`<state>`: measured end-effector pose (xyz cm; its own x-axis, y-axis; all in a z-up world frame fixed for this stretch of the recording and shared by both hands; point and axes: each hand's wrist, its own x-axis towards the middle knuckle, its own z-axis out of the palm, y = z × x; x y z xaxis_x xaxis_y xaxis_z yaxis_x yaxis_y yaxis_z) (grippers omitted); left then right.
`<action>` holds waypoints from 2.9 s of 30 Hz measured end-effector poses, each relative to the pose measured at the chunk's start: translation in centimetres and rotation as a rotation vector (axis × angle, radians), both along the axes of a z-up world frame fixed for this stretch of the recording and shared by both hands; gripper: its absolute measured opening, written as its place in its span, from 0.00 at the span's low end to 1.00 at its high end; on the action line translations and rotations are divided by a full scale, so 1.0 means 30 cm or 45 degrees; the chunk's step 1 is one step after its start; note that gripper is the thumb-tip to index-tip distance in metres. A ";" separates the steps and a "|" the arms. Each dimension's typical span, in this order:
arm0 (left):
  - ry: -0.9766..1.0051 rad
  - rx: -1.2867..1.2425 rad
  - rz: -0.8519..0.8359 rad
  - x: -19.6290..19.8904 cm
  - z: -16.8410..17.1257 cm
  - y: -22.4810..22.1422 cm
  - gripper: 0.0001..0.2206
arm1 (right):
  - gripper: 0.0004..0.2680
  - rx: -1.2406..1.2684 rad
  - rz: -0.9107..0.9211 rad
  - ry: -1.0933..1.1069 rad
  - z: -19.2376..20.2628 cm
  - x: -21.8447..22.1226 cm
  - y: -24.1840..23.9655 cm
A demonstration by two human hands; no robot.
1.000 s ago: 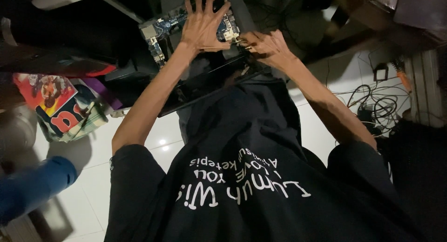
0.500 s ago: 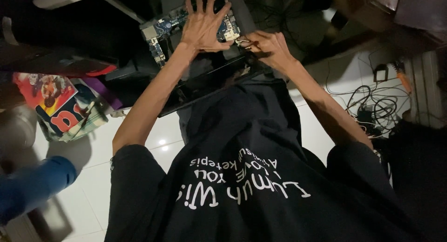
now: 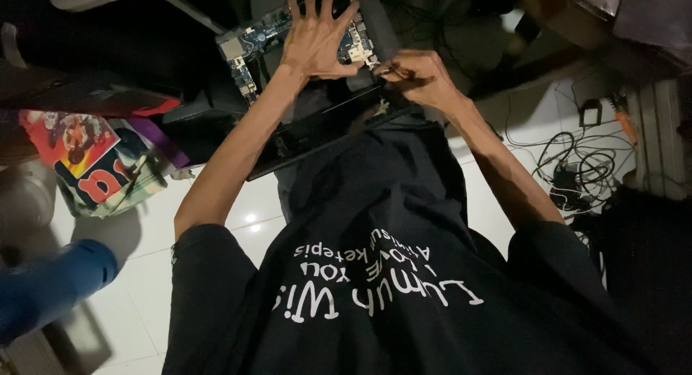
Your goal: Installing a motherboard into a laptop chassis and connecting internal ribbon cables.
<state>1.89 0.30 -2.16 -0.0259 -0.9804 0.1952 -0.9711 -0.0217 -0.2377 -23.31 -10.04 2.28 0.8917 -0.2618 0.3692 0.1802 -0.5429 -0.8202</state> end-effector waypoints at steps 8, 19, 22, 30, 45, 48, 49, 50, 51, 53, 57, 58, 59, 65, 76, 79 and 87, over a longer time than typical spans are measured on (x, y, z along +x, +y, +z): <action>0.190 0.123 0.041 -0.010 0.021 -0.001 0.47 | 0.18 0.168 0.103 -0.001 -0.059 -0.020 -0.025; 0.087 -0.041 0.108 -0.073 0.157 0.058 0.50 | 0.13 0.338 -0.381 0.339 -0.168 -0.016 0.012; 0.219 -0.128 0.063 -0.094 0.164 0.079 0.48 | 0.12 0.376 -0.444 0.517 -0.103 -0.022 0.038; -0.025 -0.284 0.067 -0.097 0.129 0.099 0.53 | 0.09 0.440 -0.480 0.483 -0.114 -0.035 0.050; -0.145 -0.333 -0.101 -0.093 0.175 0.075 0.44 | 0.12 -0.051 -0.443 0.425 0.013 -0.051 0.085; -0.130 -0.316 -0.093 -0.097 0.180 0.075 0.44 | 0.13 -0.201 -0.439 0.311 -0.027 -0.075 0.074; -0.130 -0.318 -0.095 -0.093 0.169 0.069 0.44 | 0.13 -0.203 -0.441 0.311 -0.024 -0.077 0.069; -0.107 -0.319 -0.089 -0.090 0.159 0.064 0.45 | 0.11 -0.267 -0.441 0.283 -0.021 -0.080 0.065; -0.088 -0.321 -0.082 -0.086 0.152 0.058 0.45 | 0.09 -0.331 -0.440 0.252 -0.016 -0.082 0.060; -0.091 -0.298 -0.063 -0.083 0.147 0.060 0.45 | 0.07 -0.308 -0.469 0.282 0.011 -0.088 0.062; -0.042 -0.268 -0.056 -0.083 0.154 0.058 0.44 | 0.05 -0.485 -0.549 0.241 0.019 -0.082 0.050; -0.045 -0.272 -0.056 -0.079 0.139 0.055 0.44 | 0.05 -0.488 -0.550 0.237 0.005 -0.082 0.046; -0.038 -0.262 -0.046 -0.073 0.125 0.052 0.46 | 0.05 -0.574 -0.559 0.297 -0.008 -0.079 0.039; -0.051 -0.215 -0.015 -0.067 0.112 0.053 0.49 | 0.03 -0.655 -0.540 0.371 0.021 -0.093 0.046; -0.034 -0.246 -0.041 -0.055 0.082 0.048 0.45 | 0.05 -0.490 -0.590 0.326 0.008 -0.081 0.077; -0.045 -0.243 -0.039 -0.059 0.093 0.051 0.45 | 0.05 -0.385 -0.533 0.293 0.014 -0.074 0.086; -0.073 -0.309 -0.144 -0.064 0.109 0.052 0.41 | 0.07 -0.037 -0.393 0.233 -0.069 -0.056 0.057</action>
